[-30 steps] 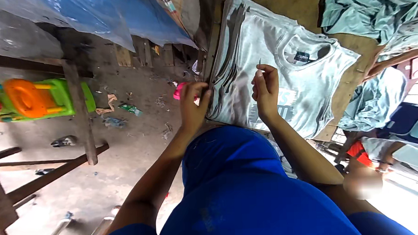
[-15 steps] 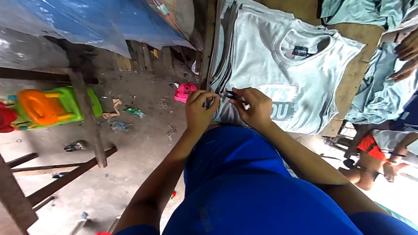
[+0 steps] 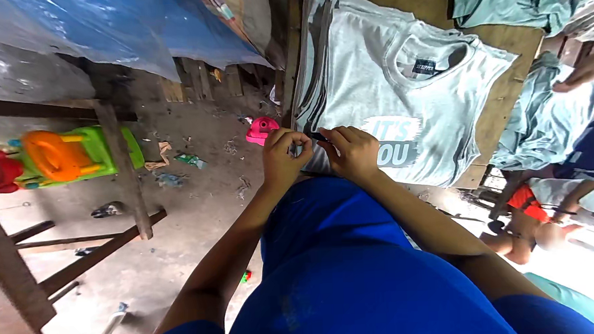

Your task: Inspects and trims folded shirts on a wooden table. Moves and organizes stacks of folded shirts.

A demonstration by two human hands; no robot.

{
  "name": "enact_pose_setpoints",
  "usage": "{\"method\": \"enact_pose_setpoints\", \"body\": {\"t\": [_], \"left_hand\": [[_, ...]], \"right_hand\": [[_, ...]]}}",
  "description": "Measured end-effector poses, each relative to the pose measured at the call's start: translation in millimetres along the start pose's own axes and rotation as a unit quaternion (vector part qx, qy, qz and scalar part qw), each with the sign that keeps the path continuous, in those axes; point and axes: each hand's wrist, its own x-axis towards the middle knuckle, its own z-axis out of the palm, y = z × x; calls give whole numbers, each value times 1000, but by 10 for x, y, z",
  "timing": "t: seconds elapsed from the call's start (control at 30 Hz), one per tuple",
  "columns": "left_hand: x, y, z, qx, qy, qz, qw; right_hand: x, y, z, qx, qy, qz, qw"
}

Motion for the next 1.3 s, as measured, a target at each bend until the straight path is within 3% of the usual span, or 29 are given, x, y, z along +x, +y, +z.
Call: {"method": "enact_pose_setpoints", "body": {"t": [0.2, 0.3, 0.43, 0.47, 0.63, 0.77, 0.9, 1.13, 1.3], "left_hand": [[-15, -7, -43, -17, -13, -11, 1000], [9, -90, -169, -32, -17, -66, 997], [112, -352, -564, 72, 4, -247, 966], [137, -364, -582, 82, 2, -249, 965], [153, -170, -104, 49, -20, -48, 997], [152, -158, 17, 40, 12, -53, 998], [130, -172, -9, 43, 17, 9, 999], [172, -63, 30, 46, -38, -51, 997], [145, 37, 41, 87, -36, 45, 995]], "right_hand": [[-13, 30, 32, -1, 20, -4, 1000], [-8, 77, -53, 70, 1, 13, 997], [-67, 220, -133, 224, -34, 160, 961], [-37, 232, -136, 243, -47, 189, 950], [253, 84, 24, 183, -134, 147, 963], [218, 125, 15, 256, -157, 212, 930], [89, 196, 6, 371, -134, 259, 881], [52, 173, 42, 411, -114, 269, 864], [74, 149, 31, 435, -120, 237, 860]]}}
